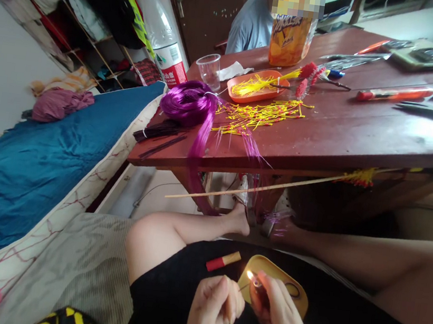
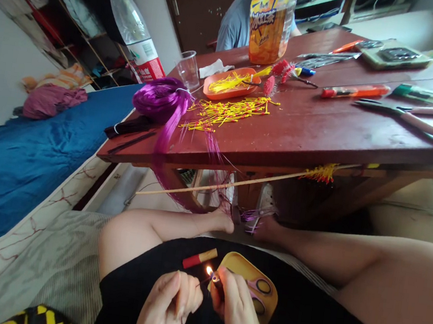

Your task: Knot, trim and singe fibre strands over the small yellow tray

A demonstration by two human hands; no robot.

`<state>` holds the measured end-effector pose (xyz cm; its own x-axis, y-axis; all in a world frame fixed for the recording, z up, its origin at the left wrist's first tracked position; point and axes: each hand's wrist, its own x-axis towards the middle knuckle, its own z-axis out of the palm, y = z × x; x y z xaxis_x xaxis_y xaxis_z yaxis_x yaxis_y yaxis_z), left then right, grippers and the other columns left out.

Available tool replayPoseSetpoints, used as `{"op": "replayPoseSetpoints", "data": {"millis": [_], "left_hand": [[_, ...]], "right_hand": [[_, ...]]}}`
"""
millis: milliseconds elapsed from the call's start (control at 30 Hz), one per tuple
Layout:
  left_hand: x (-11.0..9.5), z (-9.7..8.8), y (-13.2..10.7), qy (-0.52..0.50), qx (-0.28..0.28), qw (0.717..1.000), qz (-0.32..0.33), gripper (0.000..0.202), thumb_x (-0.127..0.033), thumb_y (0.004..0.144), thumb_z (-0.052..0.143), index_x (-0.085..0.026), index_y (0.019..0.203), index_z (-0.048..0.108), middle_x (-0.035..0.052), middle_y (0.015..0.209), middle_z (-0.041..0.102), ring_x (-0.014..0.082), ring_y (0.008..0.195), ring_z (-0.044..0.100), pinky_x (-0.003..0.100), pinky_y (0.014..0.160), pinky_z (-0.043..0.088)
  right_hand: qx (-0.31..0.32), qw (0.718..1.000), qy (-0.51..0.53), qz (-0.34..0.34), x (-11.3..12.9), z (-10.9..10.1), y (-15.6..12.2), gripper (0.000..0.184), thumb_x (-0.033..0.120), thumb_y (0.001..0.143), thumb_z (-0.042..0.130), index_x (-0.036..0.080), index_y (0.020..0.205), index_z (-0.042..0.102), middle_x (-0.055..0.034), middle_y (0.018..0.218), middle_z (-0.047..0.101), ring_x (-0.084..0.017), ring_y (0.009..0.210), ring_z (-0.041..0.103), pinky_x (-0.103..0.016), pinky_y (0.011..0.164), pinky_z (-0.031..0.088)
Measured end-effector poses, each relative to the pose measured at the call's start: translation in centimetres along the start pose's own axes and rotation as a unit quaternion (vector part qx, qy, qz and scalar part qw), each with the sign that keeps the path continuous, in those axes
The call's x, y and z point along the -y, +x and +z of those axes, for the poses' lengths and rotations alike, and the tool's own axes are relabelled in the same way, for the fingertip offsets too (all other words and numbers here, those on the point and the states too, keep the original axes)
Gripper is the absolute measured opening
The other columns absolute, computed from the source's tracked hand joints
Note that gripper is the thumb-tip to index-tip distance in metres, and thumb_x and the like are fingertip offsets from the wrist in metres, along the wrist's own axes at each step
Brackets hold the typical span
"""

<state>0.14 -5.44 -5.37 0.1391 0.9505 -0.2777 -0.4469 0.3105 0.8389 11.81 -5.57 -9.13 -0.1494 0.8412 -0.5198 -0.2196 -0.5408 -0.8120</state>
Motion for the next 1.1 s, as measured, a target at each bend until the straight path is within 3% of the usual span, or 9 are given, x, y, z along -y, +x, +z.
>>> {"op": "replayPoseSetpoints", "data": {"millis": [467,1100], "left_hand": [[0.22,-0.09,-0.01,-0.008,-0.017,1.0,-0.004,0.052,-0.05,0.078,0.054,-0.018,0.041,0.035,-0.0045,0.041,0.029,0.0099,0.046,0.029,0.028,0.05,0.019],[0.02,0.15,-0.04,-0.027,-0.01,1.0,-0.004,0.052,-0.048,0.078,0.055,-0.018,0.041,0.035,-0.0047,0.042,0.028,0.0096,0.046,0.028,0.028,0.05,0.017]], "right_hand": [[0.02,0.999,-0.047,-0.012,0.48,0.39,-0.13,0.053,0.068,0.079,0.03,0.024,0.051,0.039,0.005,0.048,0.032,-0.012,0.044,0.029,-0.026,0.042,0.03],[0.018,0.999,-0.035,-0.021,-0.05,0.42,-0.03,0.052,0.068,0.076,0.037,0.024,0.048,0.04,0.0055,0.045,0.028,-0.012,0.042,0.029,-0.027,0.04,0.03]]}}
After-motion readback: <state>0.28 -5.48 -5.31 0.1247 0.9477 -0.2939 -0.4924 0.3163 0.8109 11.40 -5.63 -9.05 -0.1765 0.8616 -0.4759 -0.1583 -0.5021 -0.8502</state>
